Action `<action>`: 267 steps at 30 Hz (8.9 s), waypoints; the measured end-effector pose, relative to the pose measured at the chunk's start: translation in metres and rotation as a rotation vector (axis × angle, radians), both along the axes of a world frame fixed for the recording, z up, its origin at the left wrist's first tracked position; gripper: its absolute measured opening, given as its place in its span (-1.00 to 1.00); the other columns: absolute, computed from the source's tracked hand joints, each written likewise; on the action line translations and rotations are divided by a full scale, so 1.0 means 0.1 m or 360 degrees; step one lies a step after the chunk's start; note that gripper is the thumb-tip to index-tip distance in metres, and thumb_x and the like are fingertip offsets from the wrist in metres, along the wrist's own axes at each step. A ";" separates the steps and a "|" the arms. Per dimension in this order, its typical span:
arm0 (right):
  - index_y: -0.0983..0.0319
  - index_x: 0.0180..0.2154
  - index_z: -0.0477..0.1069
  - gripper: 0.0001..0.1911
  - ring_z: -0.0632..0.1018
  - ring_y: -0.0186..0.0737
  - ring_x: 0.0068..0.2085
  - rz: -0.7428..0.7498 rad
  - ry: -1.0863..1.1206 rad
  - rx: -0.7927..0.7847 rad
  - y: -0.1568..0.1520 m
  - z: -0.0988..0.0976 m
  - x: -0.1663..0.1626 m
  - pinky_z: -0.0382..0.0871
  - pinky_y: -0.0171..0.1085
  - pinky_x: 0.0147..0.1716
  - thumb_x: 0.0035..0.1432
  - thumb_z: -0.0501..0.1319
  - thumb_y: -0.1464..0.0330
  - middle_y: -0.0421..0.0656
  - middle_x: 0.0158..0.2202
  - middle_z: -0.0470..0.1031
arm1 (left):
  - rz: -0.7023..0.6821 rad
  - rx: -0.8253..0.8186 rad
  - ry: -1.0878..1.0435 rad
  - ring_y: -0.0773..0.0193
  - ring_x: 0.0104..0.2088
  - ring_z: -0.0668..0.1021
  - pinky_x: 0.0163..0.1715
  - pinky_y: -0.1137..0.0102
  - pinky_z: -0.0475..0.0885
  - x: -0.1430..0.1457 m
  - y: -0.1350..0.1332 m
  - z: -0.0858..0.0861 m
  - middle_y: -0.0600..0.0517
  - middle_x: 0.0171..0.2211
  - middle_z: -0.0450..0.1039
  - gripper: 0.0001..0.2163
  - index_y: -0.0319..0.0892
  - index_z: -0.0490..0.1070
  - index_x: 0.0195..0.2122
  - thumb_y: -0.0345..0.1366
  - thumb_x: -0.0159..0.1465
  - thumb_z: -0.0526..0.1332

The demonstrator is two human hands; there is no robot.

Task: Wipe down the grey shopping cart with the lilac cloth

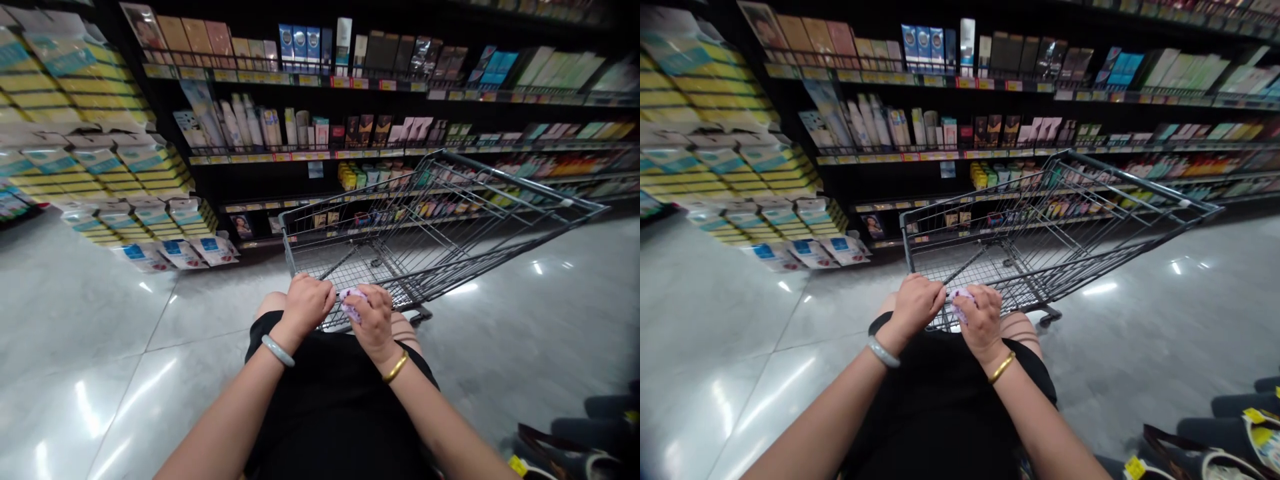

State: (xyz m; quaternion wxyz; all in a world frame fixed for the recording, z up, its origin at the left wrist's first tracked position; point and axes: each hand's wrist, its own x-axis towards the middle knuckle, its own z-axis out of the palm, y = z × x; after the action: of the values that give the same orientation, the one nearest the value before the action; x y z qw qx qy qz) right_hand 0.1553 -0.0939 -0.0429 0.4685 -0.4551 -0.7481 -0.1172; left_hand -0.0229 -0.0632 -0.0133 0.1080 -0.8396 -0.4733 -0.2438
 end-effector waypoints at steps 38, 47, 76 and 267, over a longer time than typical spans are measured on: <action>0.11 -0.22 0.53 -0.84 0.41 -0.06 0.00 0.0012 -0.0090 -0.0047 0.04 0.16 -0.13 0.27 -0.04 0.05 0.11 0.29 0.43 -0.09 -0.08 0.41 | -0.0015 -0.0041 -0.0036 0.25 -0.47 0.46 -0.24 0.24 0.17 -0.02 0.00 -0.04 0.04 -0.55 0.47 -0.71 -0.14 0.38 -0.49 -0.24 0.37 0.05; 0.11 -0.24 0.52 -0.83 0.43 -0.09 -0.03 0.0028 0.0011 0.0025 0.08 0.24 0.01 0.29 -0.07 0.04 0.08 0.31 0.44 -0.11 -0.10 0.40 | -0.0009 -0.0049 -0.0022 0.26 -0.47 0.45 -0.24 0.24 0.16 -0.02 -0.01 -0.01 0.03 -0.56 0.46 -0.67 -0.14 0.37 -0.50 -0.24 0.39 0.00; 0.12 -0.28 0.54 -0.87 0.43 -0.09 -0.03 -0.0105 0.0030 0.0038 0.07 0.12 0.24 0.32 -0.06 0.04 0.08 0.32 0.44 -0.11 -0.11 0.40 | 0.0001 -0.0020 -0.0011 0.27 -0.47 0.44 -0.23 0.25 0.18 -0.03 0.01 -0.05 0.06 -0.57 0.45 -0.67 -0.14 0.37 -0.50 -0.24 0.39 0.00; 0.20 -0.28 0.50 -0.84 0.40 -0.12 -0.23 -0.0816 -0.0304 -0.0348 0.27 0.40 1.01 0.22 -0.19 -0.28 0.15 0.17 0.31 -0.06 -0.20 0.46 | 0.0206 -0.0494 0.0189 0.10 -0.36 0.56 -0.31 0.27 0.25 0.54 -0.15 0.18 -0.13 -0.41 0.54 -0.50 -0.25 0.49 -0.31 -0.05 0.43 -0.15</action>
State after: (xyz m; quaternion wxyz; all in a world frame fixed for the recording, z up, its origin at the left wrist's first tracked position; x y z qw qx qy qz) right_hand 0.2559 -0.0674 -0.0033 0.2992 -0.6640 -0.6576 -0.1930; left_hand 0.0307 -0.0783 0.0049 0.0202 -0.8269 -0.5510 -0.1103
